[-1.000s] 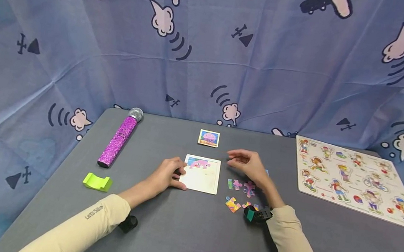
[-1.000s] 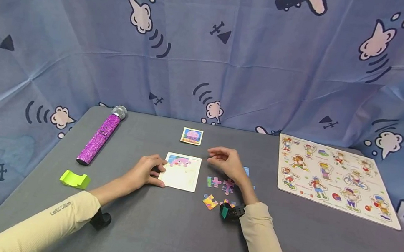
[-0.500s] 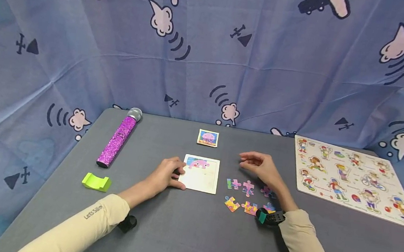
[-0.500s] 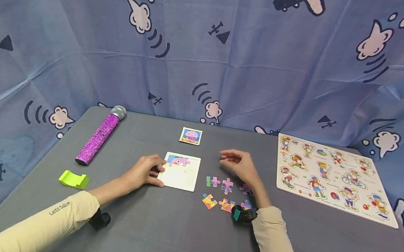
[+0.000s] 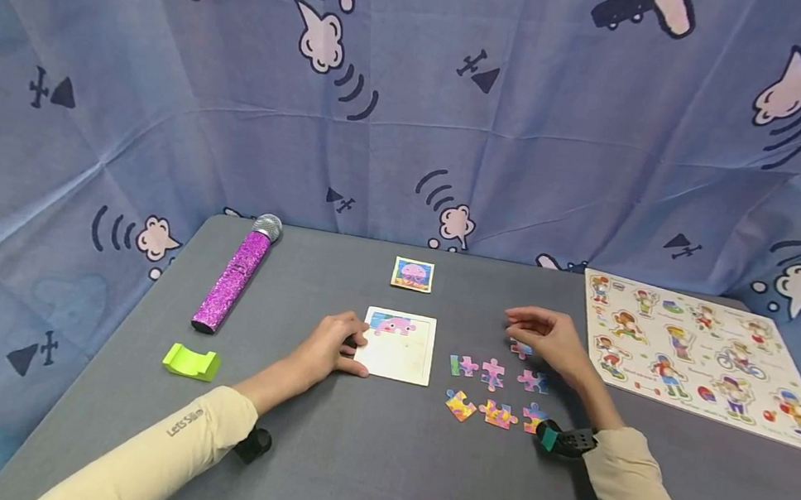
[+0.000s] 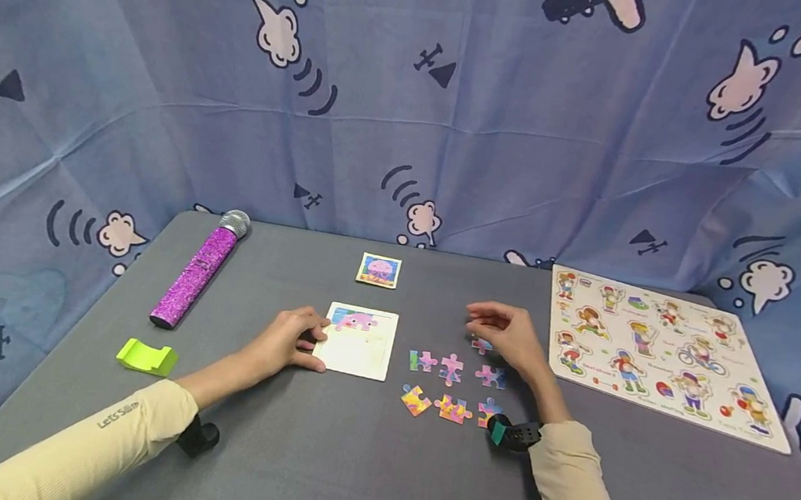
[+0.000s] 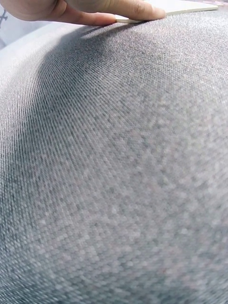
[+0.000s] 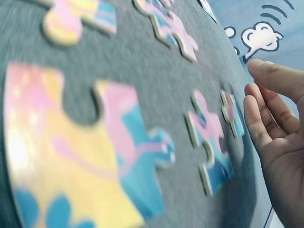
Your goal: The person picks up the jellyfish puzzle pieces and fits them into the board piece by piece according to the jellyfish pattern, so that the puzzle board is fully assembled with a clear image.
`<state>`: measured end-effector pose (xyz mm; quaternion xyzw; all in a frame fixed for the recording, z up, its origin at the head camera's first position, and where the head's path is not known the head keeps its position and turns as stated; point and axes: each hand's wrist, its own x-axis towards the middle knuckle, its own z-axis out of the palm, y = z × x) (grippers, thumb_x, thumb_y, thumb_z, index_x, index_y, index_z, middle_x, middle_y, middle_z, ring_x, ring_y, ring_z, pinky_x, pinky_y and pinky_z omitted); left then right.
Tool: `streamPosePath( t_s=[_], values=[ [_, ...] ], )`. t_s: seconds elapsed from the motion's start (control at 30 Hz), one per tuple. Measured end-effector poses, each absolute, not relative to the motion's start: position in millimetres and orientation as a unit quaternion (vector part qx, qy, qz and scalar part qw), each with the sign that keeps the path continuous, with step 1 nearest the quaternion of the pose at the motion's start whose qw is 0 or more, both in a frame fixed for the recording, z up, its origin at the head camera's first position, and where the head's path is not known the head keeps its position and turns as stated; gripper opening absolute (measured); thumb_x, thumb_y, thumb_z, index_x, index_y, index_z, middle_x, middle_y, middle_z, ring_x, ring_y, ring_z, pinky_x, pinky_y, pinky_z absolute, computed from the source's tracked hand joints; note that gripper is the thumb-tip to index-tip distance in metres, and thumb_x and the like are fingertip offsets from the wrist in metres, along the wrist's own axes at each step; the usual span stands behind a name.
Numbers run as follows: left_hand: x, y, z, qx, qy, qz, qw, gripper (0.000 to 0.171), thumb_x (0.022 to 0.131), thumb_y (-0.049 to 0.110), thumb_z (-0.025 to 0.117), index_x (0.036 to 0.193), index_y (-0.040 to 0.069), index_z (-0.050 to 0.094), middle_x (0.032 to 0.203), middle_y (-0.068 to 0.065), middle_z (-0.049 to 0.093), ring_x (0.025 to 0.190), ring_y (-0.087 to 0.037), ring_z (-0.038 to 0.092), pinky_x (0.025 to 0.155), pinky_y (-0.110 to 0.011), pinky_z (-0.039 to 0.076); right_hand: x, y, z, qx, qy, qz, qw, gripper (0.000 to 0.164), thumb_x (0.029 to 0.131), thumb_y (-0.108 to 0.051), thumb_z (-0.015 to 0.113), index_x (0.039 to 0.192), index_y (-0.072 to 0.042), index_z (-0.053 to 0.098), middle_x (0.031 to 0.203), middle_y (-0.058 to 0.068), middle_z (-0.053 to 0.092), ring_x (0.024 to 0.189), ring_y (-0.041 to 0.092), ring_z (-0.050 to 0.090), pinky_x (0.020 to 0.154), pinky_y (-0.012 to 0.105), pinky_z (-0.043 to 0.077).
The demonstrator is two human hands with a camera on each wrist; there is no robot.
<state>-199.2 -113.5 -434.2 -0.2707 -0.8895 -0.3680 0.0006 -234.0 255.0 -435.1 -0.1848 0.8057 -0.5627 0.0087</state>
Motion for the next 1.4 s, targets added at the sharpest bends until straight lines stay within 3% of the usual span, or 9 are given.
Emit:
streamPosePath(
  t_s=[0.1, 0.33, 0.5, 0.77, 0.97, 1.4],
  values=[
    [-199, -113, -433, -0.27, -0.889, -0.369, -0.002, 0.055, 0.064, 0.01, 0.088, 0.109, -0.011, 0.064, 0.091, -0.013, 0.06, 0.088, -0.025, 0.065, 0.074, -0.022, 0.056, -232, 260, -433, -0.174, 0.817, -0.55, 0.012, 0.034, 0.09, -0.003, 0.066, 0.118, 0.013, 0.058, 0.111, 0.032, 0.061, 0.088, 0.007, 0.063, 0.075, 0.016, 0.052],
    [-198, -112, -433, -0.275, -0.888, -0.368, 0.003, 0.04, 0.063, 0.01, 0.088, 0.093, -0.007, 0.067, 0.094, -0.016, 0.061, 0.089, -0.027, 0.065, 0.074, -0.022, 0.056, -230, 273, -434, -0.156, 0.836, -0.525, 0.016, 0.034, 0.089, -0.004, 0.067, 0.118, 0.012, 0.059, 0.112, 0.03, 0.062, 0.089, 0.006, 0.062, 0.075, 0.014, 0.05],
    [-198, -112, -434, -0.276, -0.888, -0.368, 0.005, 0.042, 0.063, 0.01, 0.088, 0.094, -0.008, 0.066, 0.094, -0.016, 0.06, 0.09, -0.028, 0.065, 0.074, -0.022, 0.056, -229, 279, -433, -0.152, 0.851, -0.502, 0.023, 0.035, 0.088, -0.005, 0.068, 0.118, 0.011, 0.06, 0.112, 0.029, 0.063, 0.088, 0.005, 0.061, 0.074, 0.014, 0.05],
    [-201, -113, -435, -0.274, -0.888, -0.369, 0.009, 0.036, 0.063, 0.011, 0.088, 0.081, -0.004, 0.062, 0.093, -0.016, 0.061, 0.093, -0.03, 0.065, 0.072, -0.022, 0.056, -229, 286, -429, -0.136, 0.862, -0.483, 0.076, 0.042, 0.085, -0.006, 0.072, 0.122, 0.009, 0.059, 0.119, 0.027, 0.061, 0.094, 0.007, 0.061, 0.077, 0.014, 0.05],
    [-201, -113, -436, -0.27, -0.889, -0.371, 0.006, 0.035, 0.062, 0.011, 0.088, 0.081, -0.003, 0.062, 0.095, -0.016, 0.061, 0.093, -0.029, 0.065, 0.073, -0.022, 0.056, -232, 290, -429, -0.139, 0.863, -0.475, 0.102, 0.046, 0.084, -0.004, 0.073, 0.125, 0.009, 0.057, 0.122, 0.027, 0.059, 0.096, 0.007, 0.059, 0.079, 0.014, 0.05],
    [-200, -114, -436, -0.272, -0.887, -0.373, 0.008, 0.035, 0.063, 0.01, 0.088, 0.082, -0.004, 0.062, 0.093, -0.015, 0.06, 0.096, -0.03, 0.064, 0.073, -0.021, 0.056, -232, 291, -431, -0.144, 0.857, -0.485, 0.095, 0.045, 0.082, -0.004, 0.074, 0.122, 0.011, 0.058, 0.12, 0.028, 0.06, 0.093, 0.004, 0.059, 0.077, 0.013, 0.05]
  ],
)
